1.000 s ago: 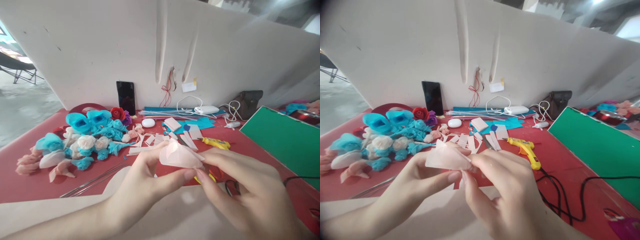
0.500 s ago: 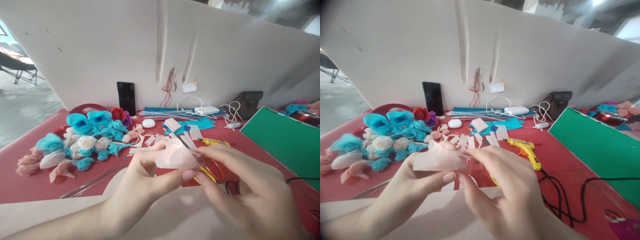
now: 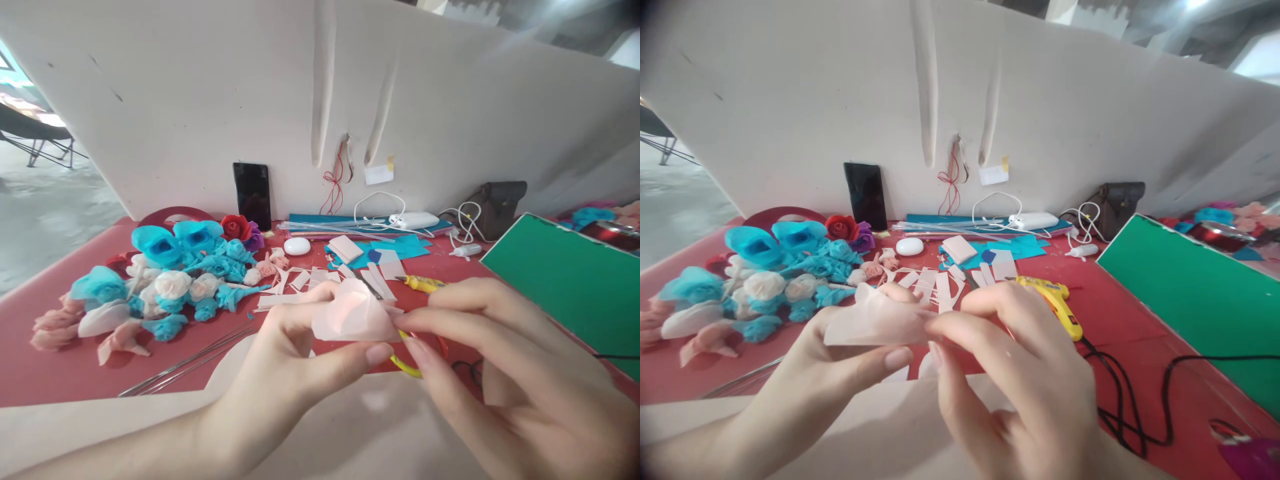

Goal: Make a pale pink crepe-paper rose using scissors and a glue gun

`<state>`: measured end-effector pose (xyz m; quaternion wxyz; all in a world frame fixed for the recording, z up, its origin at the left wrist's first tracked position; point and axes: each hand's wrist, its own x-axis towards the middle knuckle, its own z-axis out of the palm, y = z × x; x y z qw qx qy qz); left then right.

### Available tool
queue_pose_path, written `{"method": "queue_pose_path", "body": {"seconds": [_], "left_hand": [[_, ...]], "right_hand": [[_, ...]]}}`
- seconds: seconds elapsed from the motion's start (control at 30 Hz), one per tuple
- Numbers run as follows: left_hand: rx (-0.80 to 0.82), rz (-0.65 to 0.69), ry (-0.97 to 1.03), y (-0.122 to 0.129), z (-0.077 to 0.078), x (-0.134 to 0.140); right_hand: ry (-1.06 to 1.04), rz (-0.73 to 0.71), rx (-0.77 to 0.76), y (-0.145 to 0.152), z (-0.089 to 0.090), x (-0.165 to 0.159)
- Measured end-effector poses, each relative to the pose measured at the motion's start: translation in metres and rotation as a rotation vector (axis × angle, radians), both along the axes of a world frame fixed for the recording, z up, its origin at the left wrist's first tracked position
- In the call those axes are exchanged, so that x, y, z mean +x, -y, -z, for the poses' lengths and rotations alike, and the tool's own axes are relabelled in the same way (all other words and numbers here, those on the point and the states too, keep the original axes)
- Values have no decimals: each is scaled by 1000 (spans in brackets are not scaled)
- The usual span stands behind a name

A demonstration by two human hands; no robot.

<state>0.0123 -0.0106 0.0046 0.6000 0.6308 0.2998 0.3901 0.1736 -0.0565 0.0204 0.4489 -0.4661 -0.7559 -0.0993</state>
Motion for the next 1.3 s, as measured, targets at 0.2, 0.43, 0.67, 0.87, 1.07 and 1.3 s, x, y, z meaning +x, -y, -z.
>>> {"method": "queue_pose_path", "body": {"seconds": [0.2, 0.43, 0.67, 0.87, 1.07, 1.3], "left_hand": [[10, 1, 16, 0, 2, 0], [-104, 75, 115, -2, 3, 0], [-236, 180, 286, -3, 0, 4], [-284, 218, 297, -4, 6, 1], [-261, 218, 246, -3, 11, 0], [-195, 168, 197, -3, 13, -1]], "right_hand": [[-136, -23, -71, -2, 4, -5], [-162, -57, -84, -1, -1, -4], [-131, -28, -40, 2, -3, 1], [-130, -35, -92, -5, 0, -3], [-41, -68, -31, -5, 4, -2], [-10, -111, -25, -7, 3, 2]]}}
